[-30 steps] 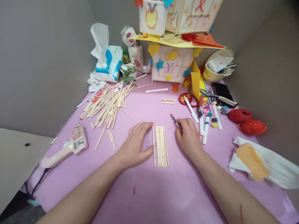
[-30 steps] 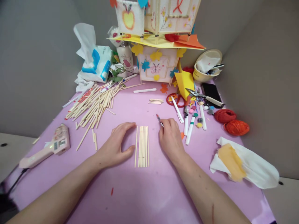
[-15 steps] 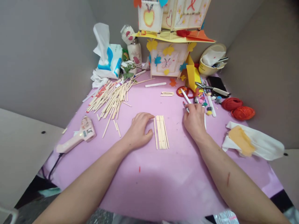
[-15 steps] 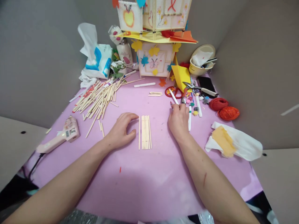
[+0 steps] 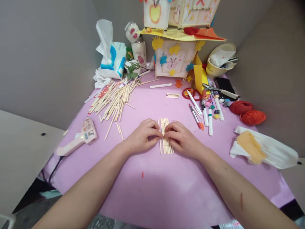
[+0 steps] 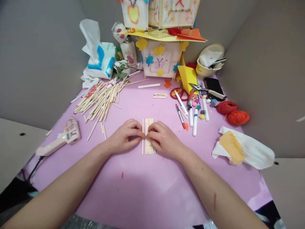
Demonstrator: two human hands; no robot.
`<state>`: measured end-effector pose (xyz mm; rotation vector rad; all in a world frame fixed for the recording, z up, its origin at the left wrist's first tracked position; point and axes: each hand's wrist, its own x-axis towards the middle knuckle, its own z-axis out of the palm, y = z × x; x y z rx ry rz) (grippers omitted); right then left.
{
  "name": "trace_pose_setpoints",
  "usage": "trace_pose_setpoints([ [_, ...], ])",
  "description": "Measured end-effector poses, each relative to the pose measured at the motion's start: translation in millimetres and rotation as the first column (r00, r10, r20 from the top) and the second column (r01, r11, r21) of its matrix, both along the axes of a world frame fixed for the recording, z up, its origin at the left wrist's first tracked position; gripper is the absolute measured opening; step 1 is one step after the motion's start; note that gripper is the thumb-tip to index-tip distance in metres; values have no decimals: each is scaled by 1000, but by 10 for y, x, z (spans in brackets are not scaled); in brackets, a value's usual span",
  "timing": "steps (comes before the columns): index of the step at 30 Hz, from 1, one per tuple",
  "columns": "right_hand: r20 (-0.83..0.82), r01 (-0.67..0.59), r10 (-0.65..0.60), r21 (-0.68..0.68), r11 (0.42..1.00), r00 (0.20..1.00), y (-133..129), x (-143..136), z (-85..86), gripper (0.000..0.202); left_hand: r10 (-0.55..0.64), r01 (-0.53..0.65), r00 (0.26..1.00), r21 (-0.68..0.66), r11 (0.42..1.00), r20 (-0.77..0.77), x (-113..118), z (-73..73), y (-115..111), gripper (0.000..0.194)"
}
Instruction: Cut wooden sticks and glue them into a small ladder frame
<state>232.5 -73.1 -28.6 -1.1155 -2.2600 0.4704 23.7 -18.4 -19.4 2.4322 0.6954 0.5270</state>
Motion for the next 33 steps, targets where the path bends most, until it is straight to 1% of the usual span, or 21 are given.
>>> trace_pose_setpoints([
  [5, 48, 3, -2, -20, 1000, 999, 8, -20, 33, 21, -12, 13, 1000, -25, 1000, 16, 9, -3, 15, 22],
  [11, 63, 9, -7, -30, 1000, 998, 11, -24, 24, 15, -23, 24, 999, -41, 999, 46, 12, -15, 21, 20],
  [18, 89, 35, -33, -24, 999, 995, -5, -67, 32, 14, -5, 7, 999, -43, 999, 40, 7, 1, 20, 17],
  [23, 143, 112, -108, -23, 993, 984, -15, -124, 7, 12, -8, 10, 999, -42, 999, 46, 2, 4, 18, 18],
  [26, 147, 155, -149, -30, 988, 978, -18, -121, 8, 10, -23, 25, 998, -34, 999, 52, 1, -10, 24, 18],
  [29, 139, 197, -190, -40, 979, 972, -25, -64, 26, 9, -34, 36, 997, -25, 999, 67, 2, -26, 31, 17],
  [33, 160, 295, -284, -47, 954, 945, -32, 100, 44, 9, -41, 43, 996, -25, 999, 82, 3, -32, 33, 17],
])
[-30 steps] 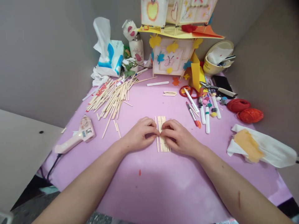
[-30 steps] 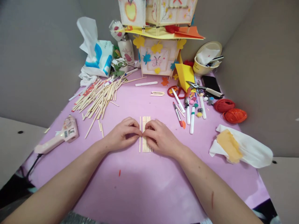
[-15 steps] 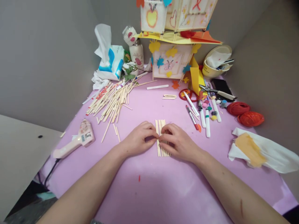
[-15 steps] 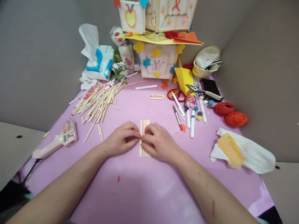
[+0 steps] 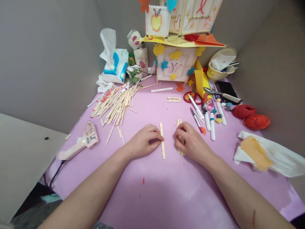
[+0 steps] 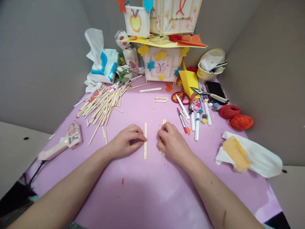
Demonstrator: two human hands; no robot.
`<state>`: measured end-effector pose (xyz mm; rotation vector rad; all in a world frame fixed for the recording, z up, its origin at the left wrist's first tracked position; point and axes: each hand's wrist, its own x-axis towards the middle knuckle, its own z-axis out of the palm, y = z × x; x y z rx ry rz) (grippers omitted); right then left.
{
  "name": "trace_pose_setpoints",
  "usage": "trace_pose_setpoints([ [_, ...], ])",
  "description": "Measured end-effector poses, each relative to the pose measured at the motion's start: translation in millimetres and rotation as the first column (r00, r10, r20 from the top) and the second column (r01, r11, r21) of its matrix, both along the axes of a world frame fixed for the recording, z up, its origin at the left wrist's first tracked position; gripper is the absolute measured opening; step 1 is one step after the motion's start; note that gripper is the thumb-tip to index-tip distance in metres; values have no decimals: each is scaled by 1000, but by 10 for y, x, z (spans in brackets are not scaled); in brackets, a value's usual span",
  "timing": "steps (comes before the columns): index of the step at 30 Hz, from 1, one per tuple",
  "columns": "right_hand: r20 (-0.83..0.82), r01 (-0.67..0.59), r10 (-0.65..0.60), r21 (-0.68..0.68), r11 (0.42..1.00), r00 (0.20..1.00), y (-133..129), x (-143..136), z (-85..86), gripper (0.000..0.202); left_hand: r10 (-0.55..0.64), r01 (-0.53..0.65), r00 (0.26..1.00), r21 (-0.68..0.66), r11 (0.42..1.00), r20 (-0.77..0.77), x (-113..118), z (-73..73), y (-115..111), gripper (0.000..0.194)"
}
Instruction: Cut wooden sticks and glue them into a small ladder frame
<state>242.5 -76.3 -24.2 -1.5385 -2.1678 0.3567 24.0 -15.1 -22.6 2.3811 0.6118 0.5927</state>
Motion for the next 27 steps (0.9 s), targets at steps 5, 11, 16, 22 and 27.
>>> trace_pose_setpoints([
  [5, 127, 132, -130, -11, 991, 983, 19, 266, 2, 11, -14, 14, 1000, -4, 1000, 16, 3, -10, 6, 16],
  [11, 273, 193, -181, -19, 981, 945, -22, 437, 55, 14, -9, 9, 1000, -12, 1000, 17, 2, -26, 7, 16],
  [16, 229, 254, -285, 154, 955, 931, -131, 269, 188, 16, -14, 15, 1000, -10, 1000, 16, 0, -29, 6, 16],
  [22, -185, 66, -68, -17, 998, 980, -225, -271, 126, 8, -8, 8, 1000, 2, 1000, 10, -1, -22, 1, 16],
  [27, 1, 183, -184, -117, 976, 983, -187, -534, 37, 10, -8, 8, 1000, 5, 1000, -2, -12, -25, 4, 14],
])
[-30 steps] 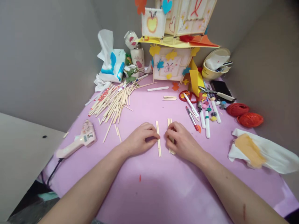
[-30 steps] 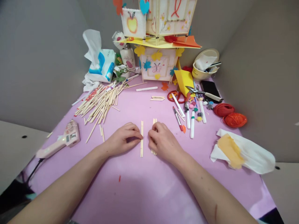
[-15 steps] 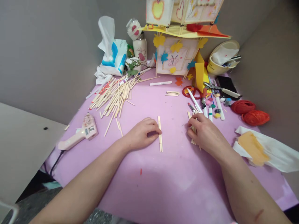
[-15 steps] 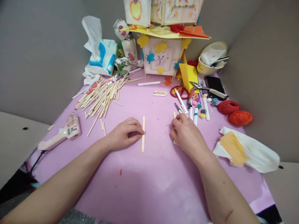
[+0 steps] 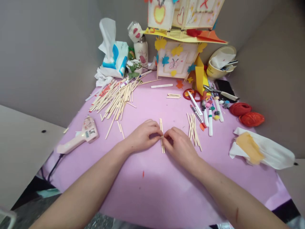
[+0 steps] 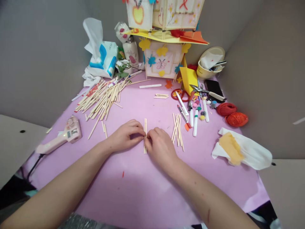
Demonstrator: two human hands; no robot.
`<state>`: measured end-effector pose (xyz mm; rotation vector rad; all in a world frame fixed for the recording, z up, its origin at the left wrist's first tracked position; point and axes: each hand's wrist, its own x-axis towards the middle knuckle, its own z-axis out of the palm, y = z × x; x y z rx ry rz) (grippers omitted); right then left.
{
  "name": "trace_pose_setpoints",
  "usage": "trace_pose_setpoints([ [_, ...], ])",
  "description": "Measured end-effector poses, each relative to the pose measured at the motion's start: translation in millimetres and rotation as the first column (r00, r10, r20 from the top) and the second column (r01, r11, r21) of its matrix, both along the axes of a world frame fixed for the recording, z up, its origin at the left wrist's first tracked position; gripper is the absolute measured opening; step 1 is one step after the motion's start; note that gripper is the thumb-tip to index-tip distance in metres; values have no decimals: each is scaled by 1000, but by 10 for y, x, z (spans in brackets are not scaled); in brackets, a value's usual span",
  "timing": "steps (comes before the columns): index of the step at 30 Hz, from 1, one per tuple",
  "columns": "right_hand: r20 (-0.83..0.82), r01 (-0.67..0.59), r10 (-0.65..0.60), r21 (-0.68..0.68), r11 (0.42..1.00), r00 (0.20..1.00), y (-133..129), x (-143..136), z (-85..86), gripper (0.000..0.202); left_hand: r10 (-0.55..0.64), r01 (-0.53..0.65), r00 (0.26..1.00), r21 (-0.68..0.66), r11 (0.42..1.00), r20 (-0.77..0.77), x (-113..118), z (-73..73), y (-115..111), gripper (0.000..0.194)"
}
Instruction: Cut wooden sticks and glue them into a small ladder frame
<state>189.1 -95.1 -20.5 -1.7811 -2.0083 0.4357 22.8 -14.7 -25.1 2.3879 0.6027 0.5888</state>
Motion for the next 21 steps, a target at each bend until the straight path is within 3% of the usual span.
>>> trace_pose_setpoints([
  [5, 268, 112, -88, -75, 991, 959, 63, -121, 62, 14, -27, 27, 1000, 2, 1000, -1, -14, -15, 22, 13],
  [9, 386, 187, -128, -120, 975, 914, 83, -183, 110, 19, -29, 31, 998, 29, 999, -48, -4, -17, 30, 14],
  [15, 420, 289, -206, -145, 946, 884, 52, -80, 136, 20, 14, -8, 996, 64, 998, -93, 0, -2, -5, 16],
  [21, 408, 280, -203, -139, 950, 890, 20, 76, 110, 20, 69, -56, 984, 81, 995, -163, -4, 52, -57, 14],
])
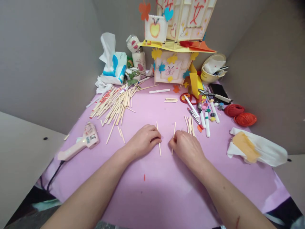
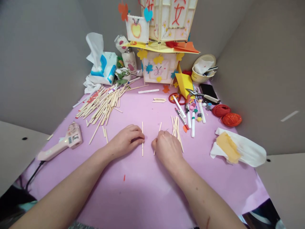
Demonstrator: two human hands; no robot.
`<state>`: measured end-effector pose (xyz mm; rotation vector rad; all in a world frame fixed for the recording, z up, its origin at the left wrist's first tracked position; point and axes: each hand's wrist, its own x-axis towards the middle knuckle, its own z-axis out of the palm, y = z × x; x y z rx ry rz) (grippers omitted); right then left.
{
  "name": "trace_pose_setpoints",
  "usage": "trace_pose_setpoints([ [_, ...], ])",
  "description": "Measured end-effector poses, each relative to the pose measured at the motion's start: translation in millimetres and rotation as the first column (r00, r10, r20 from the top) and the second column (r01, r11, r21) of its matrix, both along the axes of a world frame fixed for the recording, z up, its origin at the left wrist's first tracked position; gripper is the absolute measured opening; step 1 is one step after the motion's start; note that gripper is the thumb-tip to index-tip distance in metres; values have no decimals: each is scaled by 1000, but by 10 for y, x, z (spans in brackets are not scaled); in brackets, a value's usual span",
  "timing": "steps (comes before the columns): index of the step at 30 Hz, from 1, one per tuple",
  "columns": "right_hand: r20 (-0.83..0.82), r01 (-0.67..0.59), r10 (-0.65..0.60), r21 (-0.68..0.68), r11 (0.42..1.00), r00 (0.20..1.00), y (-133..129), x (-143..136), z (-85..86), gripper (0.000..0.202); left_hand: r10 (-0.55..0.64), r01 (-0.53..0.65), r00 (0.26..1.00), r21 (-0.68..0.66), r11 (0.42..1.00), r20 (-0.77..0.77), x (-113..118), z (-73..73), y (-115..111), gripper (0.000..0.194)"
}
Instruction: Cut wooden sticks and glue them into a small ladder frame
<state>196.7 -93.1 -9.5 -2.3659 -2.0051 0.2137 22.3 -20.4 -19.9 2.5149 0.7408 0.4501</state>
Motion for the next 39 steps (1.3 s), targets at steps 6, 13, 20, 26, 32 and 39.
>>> trace_pose_setpoints([
  [6, -31, -58, 59, 28, 998, 998, 8, 43, -17, 18, 14, -16, 1000, -66, 998, -28, -1, 54, 14, 13],
  [13, -66, -62, 63, 19, 998, 996, 4, 30, 4, 14, 107, -111, 994, -132, 985, -39, 34, 50, -40, 16],
  [20, 3, -9, 9, 32, 999, 1000, 40, 12, -40, 15, 118, -127, 990, -120, 985, -76, 45, 79, -90, 10],
  [26, 50, 1, -1, 10, 1000, 999, 39, 19, -38, 16, 101, -106, 992, -81, 991, -70, 26, 75, -87, 8],
  [32, 60, 7, -6, -15, 1000, 998, 20, -6, -22, 16, 103, -106, 993, -51, 993, -62, 24, 63, -94, 9],
  [39, -63, -34, 47, 197, 980, 997, 147, 214, 126, 20, 101, -101, 995, -46, 994, 5, 30, 40, -75, 7],
])
